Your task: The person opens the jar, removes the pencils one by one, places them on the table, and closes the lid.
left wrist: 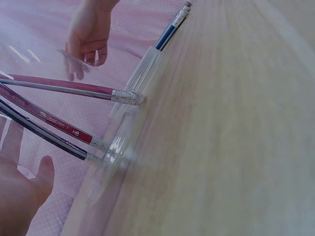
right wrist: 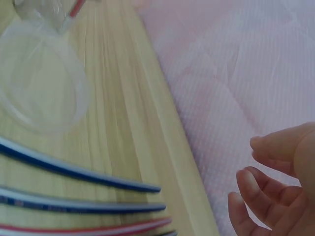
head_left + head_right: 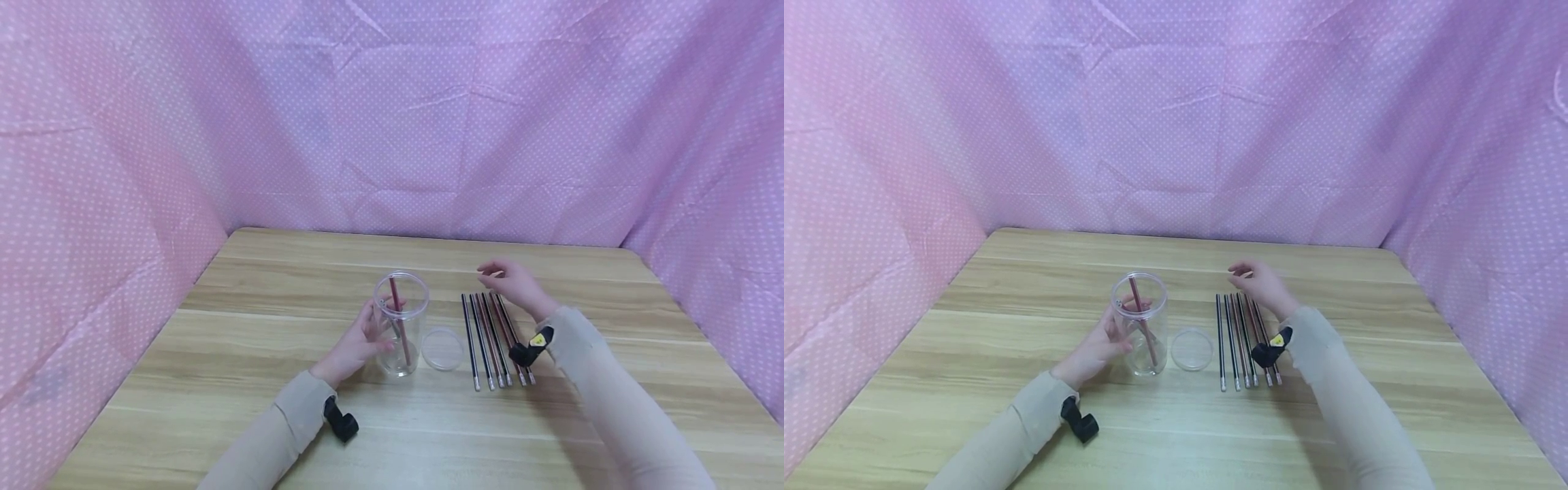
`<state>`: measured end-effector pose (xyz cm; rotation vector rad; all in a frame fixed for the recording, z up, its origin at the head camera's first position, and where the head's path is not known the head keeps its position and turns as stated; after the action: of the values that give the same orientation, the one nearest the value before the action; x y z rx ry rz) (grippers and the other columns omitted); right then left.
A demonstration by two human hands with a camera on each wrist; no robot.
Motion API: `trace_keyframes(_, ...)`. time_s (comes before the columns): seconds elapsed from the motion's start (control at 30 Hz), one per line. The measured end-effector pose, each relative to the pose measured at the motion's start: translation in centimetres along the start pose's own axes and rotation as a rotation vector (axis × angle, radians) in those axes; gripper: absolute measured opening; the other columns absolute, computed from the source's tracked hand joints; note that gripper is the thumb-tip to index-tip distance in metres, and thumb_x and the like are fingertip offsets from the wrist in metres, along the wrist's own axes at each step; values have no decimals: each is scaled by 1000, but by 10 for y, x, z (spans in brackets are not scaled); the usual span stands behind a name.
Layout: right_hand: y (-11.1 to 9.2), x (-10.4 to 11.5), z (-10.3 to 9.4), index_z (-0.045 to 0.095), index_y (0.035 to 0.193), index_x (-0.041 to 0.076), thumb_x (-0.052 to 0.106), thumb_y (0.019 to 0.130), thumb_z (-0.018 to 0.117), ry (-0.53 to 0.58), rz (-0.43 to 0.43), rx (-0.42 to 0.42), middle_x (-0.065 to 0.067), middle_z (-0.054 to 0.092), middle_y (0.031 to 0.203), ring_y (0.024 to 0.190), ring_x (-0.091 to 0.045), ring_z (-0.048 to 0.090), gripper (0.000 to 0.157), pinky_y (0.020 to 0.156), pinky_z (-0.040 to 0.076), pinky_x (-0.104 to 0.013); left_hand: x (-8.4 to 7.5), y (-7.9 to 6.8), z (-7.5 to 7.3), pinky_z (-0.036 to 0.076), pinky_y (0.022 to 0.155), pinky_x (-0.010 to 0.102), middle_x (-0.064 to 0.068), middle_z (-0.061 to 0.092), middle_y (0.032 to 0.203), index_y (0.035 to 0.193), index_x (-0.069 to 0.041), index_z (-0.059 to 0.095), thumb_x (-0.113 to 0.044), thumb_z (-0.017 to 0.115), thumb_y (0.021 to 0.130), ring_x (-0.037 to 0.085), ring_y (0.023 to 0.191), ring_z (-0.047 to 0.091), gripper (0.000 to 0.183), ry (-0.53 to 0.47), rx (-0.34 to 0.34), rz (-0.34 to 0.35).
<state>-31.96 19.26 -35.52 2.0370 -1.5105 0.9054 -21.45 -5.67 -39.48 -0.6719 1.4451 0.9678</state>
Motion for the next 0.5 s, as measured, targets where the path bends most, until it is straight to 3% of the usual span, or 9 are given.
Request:
trace_keyframes(0.2, -3, 25, 5, 56, 121, 0, 19, 95, 55, 40, -57, 25, -21, 59, 116, 96, -32, 61, 33, 83, 53, -48, -1, 1, 1, 10, 117, 55, 13, 24, 156, 148, -13, 15, 15, 53, 82, 30, 145, 18, 82, -9, 7, 7)
trace_keyframes(0.5, -10, 69, 12, 59, 116, -2, 14, 92, 58, 78, -169, 37, -20, 65, 104, 81, -14, 61, 29, 78, 56, -41, -2, -1, 1, 8, 117, 55, 13, 23, 156, 149, -13, 12, 15, 53, 82, 32, 144, 17, 84, -4, -4, -7)
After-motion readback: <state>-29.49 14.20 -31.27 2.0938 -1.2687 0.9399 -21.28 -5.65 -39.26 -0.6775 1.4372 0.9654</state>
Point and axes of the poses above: each hand's wrist, its own y-axis towards the middle knuckle, its own z-axis out of the palm, x = y × z, the point moved 8 cm from there along y, towards the middle knuckle
